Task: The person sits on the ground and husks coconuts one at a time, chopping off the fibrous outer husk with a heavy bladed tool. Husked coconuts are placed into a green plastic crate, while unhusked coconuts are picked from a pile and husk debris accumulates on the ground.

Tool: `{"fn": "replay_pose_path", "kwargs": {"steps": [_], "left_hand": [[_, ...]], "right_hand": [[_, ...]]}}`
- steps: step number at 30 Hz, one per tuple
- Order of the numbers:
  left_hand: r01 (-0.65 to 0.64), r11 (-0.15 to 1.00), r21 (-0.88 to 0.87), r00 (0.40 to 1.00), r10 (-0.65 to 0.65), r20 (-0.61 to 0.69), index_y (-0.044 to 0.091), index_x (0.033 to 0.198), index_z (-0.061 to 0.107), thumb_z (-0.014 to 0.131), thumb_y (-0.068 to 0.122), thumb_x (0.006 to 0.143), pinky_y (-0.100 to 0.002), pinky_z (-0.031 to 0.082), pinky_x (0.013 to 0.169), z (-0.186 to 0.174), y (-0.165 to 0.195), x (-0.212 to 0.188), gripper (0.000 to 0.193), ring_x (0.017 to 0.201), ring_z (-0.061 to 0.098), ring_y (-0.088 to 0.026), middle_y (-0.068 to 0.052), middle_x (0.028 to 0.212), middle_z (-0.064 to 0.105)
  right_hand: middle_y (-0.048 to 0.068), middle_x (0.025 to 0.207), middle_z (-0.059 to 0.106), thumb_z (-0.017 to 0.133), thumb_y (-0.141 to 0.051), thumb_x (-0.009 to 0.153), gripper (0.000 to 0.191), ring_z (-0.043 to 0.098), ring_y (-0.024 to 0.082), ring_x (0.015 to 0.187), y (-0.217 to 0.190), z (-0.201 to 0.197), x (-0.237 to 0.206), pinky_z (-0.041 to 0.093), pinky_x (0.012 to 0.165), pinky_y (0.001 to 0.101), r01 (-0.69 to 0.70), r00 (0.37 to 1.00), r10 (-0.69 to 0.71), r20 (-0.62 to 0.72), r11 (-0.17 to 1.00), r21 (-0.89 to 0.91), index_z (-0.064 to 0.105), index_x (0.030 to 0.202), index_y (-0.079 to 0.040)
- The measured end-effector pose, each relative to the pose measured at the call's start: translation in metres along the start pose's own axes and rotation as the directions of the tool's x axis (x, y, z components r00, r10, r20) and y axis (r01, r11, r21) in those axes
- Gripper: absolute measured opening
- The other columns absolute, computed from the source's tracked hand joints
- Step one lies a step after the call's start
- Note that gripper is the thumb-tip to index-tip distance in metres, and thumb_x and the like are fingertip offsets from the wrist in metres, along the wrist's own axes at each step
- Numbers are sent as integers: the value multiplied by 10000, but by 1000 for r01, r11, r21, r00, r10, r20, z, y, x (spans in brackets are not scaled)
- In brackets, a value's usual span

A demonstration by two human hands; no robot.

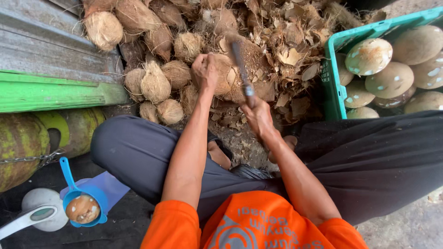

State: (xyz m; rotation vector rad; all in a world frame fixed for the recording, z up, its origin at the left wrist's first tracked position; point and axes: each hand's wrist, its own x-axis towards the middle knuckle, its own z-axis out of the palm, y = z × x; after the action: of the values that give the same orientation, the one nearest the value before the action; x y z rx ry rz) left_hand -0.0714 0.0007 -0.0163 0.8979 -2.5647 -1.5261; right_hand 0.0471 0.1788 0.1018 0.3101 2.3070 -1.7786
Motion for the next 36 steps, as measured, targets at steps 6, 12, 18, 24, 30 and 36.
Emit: {"fn": "replay_pose_path", "kwargs": {"steps": [6,12,18,24,30,36], "left_hand": [[-77,991,105,994,85,-68,139,797,603,512,449,986,-335,396,514,1,-5,4,375,617,525,-133,0,766,594],[57,996,-64,998,-57,2,163,833,591,519,432,966,-357,359,472,2,-1,-8,308,568,503,-144,4,723,571],[-215,970,115,971,225,-82,141,861,593,540,464,998,-343,399,514,5,-10,-12,354,620,483,-130,-7,788,551],[-151,984,-95,986,143,-83,143,901,656,564,511,951,-335,442,531,1,-16,-22,382,649,562,-132,-12,819,648],[-256,943,-214,967,250,-54,125,1015,716,607,515,945,-343,542,611,-8,-20,-18,410,760,642,-167,-60,917,698],[-281,960,-6,959,281,30,145,1194,692,555,550,965,-350,526,757,3,-10,-22,485,868,665,-159,-30,980,729]], "right_hand": [[55,632,543,658,-297,1019,346,481,132,484,14,-5,4,439,419,343,5,1000,-5,-6,997,80,533,771,-92],[31,668,597,643,-186,969,146,569,148,571,20,2,13,507,516,387,-147,981,169,90,966,-214,638,855,-96],[61,619,585,699,-263,982,238,536,135,547,30,7,13,458,507,383,56,998,-56,7,975,-214,644,878,-56],[41,610,640,684,-305,1006,328,579,135,484,75,5,25,423,415,389,-343,905,401,140,886,-313,681,824,-33],[35,569,546,706,-320,995,390,492,128,471,93,2,23,391,431,335,-216,953,255,167,952,-218,633,744,-31],[22,590,516,672,-337,992,411,455,140,488,58,-3,6,394,457,357,-319,928,344,141,932,-172,535,727,-54]]}}
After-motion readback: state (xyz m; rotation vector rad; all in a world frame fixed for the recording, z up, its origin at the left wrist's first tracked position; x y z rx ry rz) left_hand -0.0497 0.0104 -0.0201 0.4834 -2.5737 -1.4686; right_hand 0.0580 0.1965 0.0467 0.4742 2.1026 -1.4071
